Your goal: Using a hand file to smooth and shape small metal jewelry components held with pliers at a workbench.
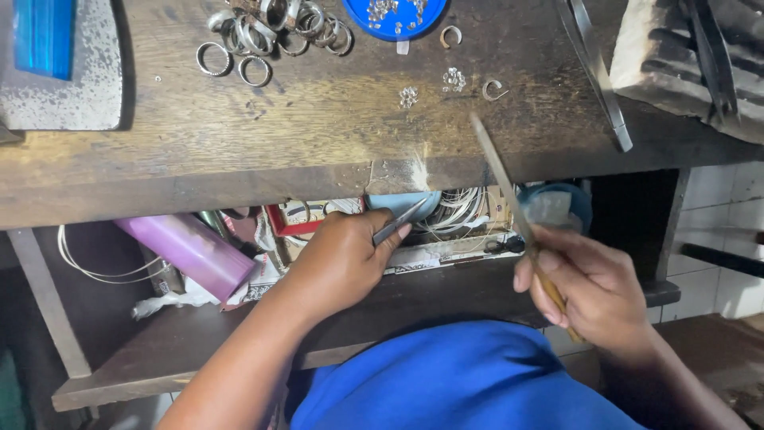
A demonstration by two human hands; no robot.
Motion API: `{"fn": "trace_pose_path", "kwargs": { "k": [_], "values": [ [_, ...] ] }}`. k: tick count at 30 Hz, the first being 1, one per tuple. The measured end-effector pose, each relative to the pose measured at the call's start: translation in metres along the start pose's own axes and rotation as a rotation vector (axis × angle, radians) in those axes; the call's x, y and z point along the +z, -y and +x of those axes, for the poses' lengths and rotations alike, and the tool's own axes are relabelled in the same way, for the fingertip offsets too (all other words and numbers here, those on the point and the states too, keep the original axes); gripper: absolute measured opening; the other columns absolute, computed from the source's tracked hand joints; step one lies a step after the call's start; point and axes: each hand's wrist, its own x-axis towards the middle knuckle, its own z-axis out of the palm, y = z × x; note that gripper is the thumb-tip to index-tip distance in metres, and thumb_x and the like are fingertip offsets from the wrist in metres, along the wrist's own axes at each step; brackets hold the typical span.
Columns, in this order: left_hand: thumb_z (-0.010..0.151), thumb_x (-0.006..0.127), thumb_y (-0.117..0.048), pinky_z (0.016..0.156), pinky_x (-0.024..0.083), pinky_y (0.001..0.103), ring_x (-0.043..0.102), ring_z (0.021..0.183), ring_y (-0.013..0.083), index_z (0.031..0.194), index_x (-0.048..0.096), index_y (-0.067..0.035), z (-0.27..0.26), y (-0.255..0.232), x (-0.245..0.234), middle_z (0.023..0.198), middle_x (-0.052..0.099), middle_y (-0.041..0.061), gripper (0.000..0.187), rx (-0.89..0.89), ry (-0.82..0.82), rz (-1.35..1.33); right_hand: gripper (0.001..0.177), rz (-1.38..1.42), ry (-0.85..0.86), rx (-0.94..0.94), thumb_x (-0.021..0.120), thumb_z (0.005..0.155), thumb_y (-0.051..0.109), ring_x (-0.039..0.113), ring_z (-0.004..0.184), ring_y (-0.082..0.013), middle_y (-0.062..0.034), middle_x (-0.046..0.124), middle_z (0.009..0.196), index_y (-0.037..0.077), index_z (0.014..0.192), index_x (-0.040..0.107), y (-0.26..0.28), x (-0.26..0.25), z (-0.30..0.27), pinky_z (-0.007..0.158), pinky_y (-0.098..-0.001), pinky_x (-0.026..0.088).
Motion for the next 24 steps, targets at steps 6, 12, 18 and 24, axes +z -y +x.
{"fn": "trace_pose_path", "kwargs": {
  "k": [6,12,18,24],
  "values": [
    [0.086,0.052,-0.025,0.048,0.036,0.034,0.053,0.048,0.0297,0.067,0.05,-0.007,-0.005,-0.004,-0.004,0.053,0.052,0.011,0.027,0.251,0.047,0.096,0.048,-0.507,0.005,-0.316,0.06,0.075,-0.006,0.047,0.039,-0.0065,-0.0076,0.063,0.08,0.002,0.12,0.043,0.03,0.019,0.036,0.036,-0.0127,0.043],
    [0.081,0.057,-0.019,0.048,0.035,0.041,0.052,0.054,0.0375,0.07,0.049,-0.009,-0.008,-0.003,-0.004,0.055,0.054,0.013,0.017,0.304,0.13,0.189,0.047,-0.693,0.092,-0.322,0.069,0.069,-0.003,0.065,0.068,-0.0106,-0.0163,0.061,0.099,-0.004,0.112,0.048,0.03,0.033,0.049,0.052,-0.015,0.053],
    [0.083,0.054,-0.019,0.048,0.035,0.039,0.052,0.053,0.0357,0.07,0.047,-0.007,-0.008,-0.008,-0.006,0.057,0.053,0.012,0.019,0.348,0.172,0.146,0.043,-0.772,0.111,-0.48,0.069,0.074,-0.001,0.068,0.078,-0.0168,-0.0169,0.064,0.094,-0.005,0.111,0.047,0.025,0.033,0.049,0.067,-0.022,0.058],
    [0.087,0.051,-0.028,0.048,0.035,0.038,0.053,0.052,0.0343,0.07,0.047,-0.008,-0.009,-0.013,-0.008,0.055,0.051,0.012,0.026,0.364,0.161,0.151,0.045,-0.794,0.077,-0.513,0.071,0.074,-0.001,0.068,0.075,-0.0147,-0.016,0.063,0.093,-0.002,0.112,0.047,0.02,0.031,0.049,0.067,-0.0206,0.055]
  ]
}}
